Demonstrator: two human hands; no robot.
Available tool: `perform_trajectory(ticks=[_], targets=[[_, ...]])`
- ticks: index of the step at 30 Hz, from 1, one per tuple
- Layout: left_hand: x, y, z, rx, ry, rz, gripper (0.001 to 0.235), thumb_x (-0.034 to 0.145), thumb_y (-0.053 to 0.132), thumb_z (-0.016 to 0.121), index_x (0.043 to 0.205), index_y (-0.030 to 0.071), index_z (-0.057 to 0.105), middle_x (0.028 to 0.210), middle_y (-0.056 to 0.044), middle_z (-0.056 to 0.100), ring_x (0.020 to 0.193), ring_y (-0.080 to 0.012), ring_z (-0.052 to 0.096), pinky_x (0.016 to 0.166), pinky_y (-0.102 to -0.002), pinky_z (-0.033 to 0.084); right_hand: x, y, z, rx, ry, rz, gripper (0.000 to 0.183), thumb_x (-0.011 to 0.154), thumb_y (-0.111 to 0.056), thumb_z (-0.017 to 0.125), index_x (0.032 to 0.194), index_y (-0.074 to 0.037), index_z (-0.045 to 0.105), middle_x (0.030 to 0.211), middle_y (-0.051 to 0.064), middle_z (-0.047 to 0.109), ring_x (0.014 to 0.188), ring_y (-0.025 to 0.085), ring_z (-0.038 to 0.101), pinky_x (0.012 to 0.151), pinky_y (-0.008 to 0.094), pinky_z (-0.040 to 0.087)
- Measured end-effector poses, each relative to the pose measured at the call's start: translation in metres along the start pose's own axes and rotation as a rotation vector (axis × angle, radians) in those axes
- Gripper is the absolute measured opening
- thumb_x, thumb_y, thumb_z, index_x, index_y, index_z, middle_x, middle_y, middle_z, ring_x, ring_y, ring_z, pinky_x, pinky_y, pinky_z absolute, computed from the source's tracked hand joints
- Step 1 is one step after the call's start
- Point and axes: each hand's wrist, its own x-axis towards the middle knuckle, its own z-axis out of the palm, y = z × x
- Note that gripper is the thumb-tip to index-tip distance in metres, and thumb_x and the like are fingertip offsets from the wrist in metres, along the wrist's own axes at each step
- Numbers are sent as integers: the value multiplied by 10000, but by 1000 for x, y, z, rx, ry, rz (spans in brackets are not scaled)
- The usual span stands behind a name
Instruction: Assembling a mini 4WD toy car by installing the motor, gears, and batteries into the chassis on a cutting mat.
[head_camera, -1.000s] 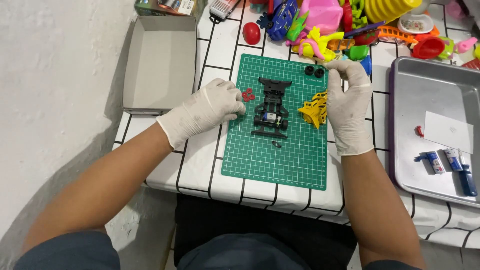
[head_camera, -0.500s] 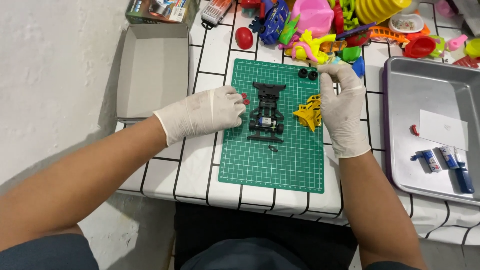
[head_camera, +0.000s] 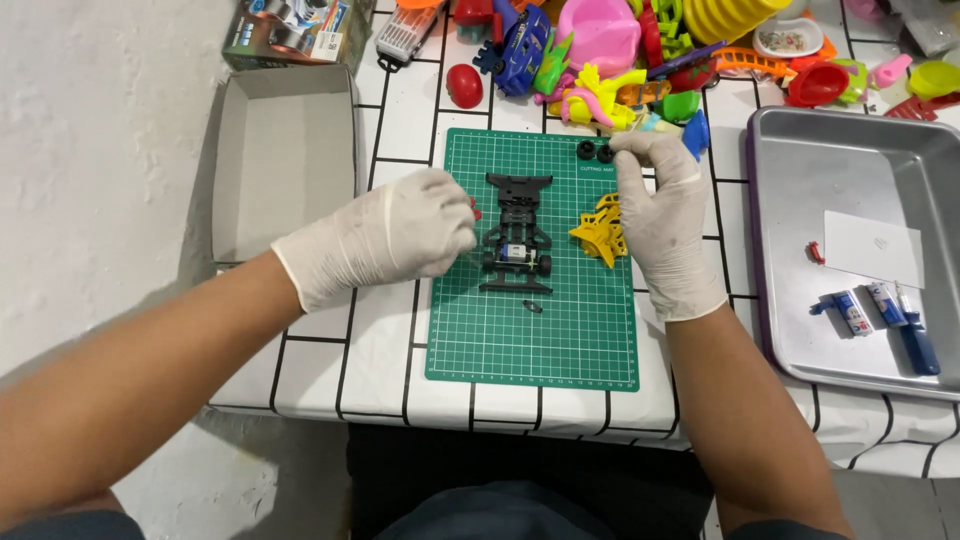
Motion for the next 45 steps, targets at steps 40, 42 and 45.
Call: perform_trajectory(ticks=[40, 42, 45], targets=[[176, -17, 76, -911, 357, -1000, 212, 841, 295, 769, 1026, 214, 706, 955, -51, 706, 999, -291, 703, 882, -410, 537, 2, 23, 9, 332, 287, 423, 141, 958, -29, 571, 1053, -74, 666, 764, 28, 676, 741, 97, 650, 758, 240, 525], [150, -10, 46, -1101, 436, -1035, 231, 864, 272, 741, 1079, 225, 669, 970, -59, 719, 1004, -290, 714, 878, -424, 556, -2, 19, 11, 323, 244, 373, 176, 969, -8, 526, 1086, -63, 646, 734, 16, 629, 721, 99, 610, 757, 251, 518], [108, 2, 29, -1392, 649, -1136, 317, 815, 259, 807, 1103, 273, 673, 927, 3, 735, 889, -171, 743, 840, -324, 587, -7, 6, 15, 390, 97, 291, 187, 1016, 0, 469, 1102, -17, 634, 691, -1, 493, 678, 91, 530, 708, 218, 467]])
